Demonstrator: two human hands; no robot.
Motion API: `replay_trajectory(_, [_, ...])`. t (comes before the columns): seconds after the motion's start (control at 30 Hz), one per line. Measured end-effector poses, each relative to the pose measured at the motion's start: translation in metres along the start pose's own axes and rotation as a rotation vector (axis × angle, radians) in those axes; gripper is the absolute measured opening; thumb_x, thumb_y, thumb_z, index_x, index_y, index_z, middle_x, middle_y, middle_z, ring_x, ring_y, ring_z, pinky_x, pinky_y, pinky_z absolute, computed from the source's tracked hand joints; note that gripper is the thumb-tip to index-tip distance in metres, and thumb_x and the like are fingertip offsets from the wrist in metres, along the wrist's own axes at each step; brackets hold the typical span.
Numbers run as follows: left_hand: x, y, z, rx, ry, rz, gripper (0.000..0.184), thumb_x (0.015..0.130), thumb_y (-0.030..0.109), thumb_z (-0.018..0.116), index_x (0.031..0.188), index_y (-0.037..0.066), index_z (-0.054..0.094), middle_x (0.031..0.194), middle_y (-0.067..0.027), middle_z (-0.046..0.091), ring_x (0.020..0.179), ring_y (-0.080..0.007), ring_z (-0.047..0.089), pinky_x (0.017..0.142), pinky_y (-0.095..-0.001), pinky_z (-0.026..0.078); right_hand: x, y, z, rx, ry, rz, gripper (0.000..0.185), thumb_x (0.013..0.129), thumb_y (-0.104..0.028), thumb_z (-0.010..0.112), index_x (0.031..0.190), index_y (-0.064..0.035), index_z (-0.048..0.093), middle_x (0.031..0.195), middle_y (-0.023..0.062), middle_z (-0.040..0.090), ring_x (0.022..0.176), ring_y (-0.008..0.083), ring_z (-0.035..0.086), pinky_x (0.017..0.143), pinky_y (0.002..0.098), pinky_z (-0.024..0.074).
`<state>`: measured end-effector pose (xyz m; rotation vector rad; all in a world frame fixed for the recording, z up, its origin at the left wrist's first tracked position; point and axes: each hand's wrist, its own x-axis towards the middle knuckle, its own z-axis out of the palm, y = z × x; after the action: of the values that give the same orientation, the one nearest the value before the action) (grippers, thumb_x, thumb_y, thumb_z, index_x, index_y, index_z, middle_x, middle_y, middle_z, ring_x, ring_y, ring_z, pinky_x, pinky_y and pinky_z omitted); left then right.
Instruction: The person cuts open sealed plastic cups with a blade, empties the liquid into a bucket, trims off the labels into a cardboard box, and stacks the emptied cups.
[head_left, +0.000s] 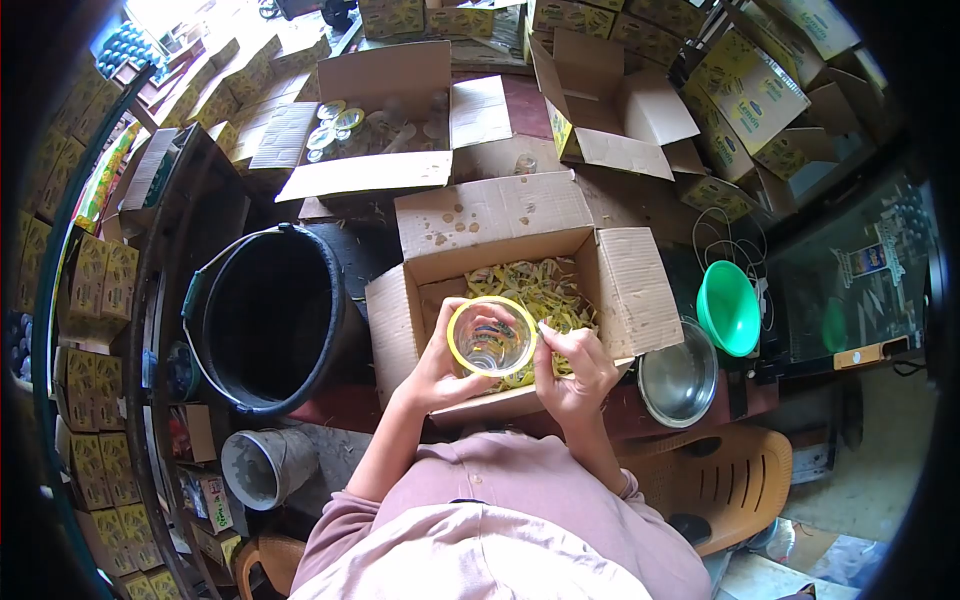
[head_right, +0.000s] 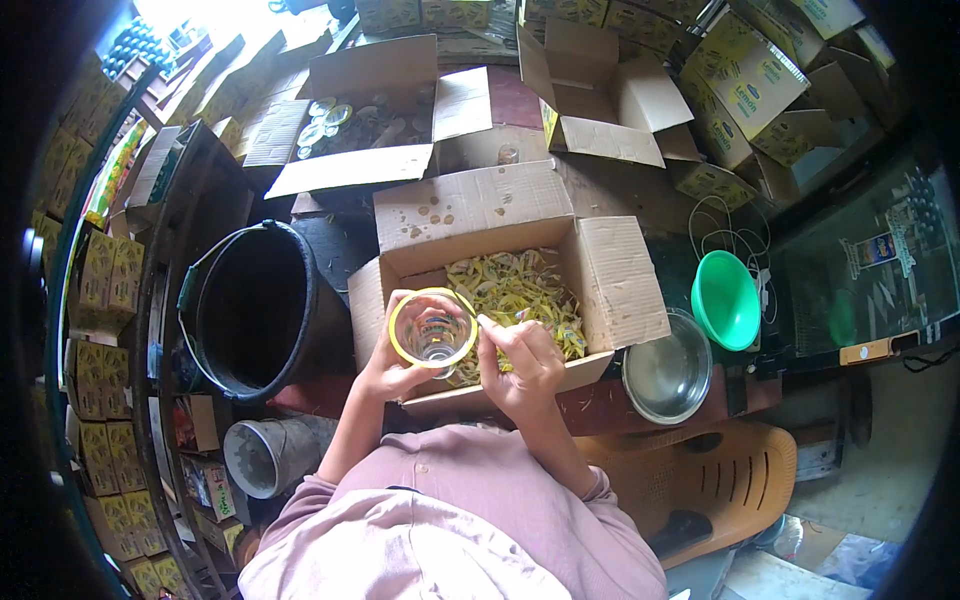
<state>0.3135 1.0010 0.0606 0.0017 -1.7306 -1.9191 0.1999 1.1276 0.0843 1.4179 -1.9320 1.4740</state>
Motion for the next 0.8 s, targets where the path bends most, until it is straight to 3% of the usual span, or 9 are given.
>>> replay_trajectory(0.3, [-0.0026, -0.0009, 0.0011, -0.017, -0.048, -0.032, 0.063, 0.065, 0.007, 0.066, 0.118, 0.003, 0.031, 0.109, -0.0134, 0.049, 0.105, -0.0198, 0.049, 0.092, -0.033, 0.039, 0.0044, -0.0006, -0.0004, -0.008, -0.014, -0.014, 0.026, 0.063, 0.006, 0.067, 0.086, -0.0045, 0.064, 0.066, 0.0058, 0.055, 0.058, 0.0185, 0.054, 0.054, 0.028, 0.044])
replay_trajectory(0.6, [-0.0011, 0.0037, 0.0002, 0.021, -0.02, -0.117, 0.063, 0.066, 0.021, 0.061, 0.121, -0.001, 0.041, 0.109, -0.0136, 0.053, 0.103, -0.0196, 0.052, 0.091, -0.0322, 0.04, 0.0003, 0.0024, -0.0023, 0.134, 0.0, 0.156, 0.021, 0.066, 0.005, 0.067, 0.085, -0.0034, 0.064, 0.068, 0.0076, 0.059, 0.06, 0.0179, 0.058, 0.057, 0.0291, 0.0463])
replay_trajectory(0.8, [-0.0037, 0.0066, -0.0007, -0.103, 0.001, -0.151, 0.064, 0.065, 0.022, 0.06, 0.121, -0.001, 0.041, 0.108, -0.0127, 0.053, 0.1, -0.0181, 0.052, 0.089, -0.0314, 0.041, -0.0033, 0.0022, -0.002, 0.12, 0.0, 0.074, 0.02, 0.066, 0.005, 0.067, 0.083, -0.0041, 0.064, 0.067, 0.0067, 0.059, 0.057, 0.0166, 0.055, 0.055, 0.0276, 0.0445])
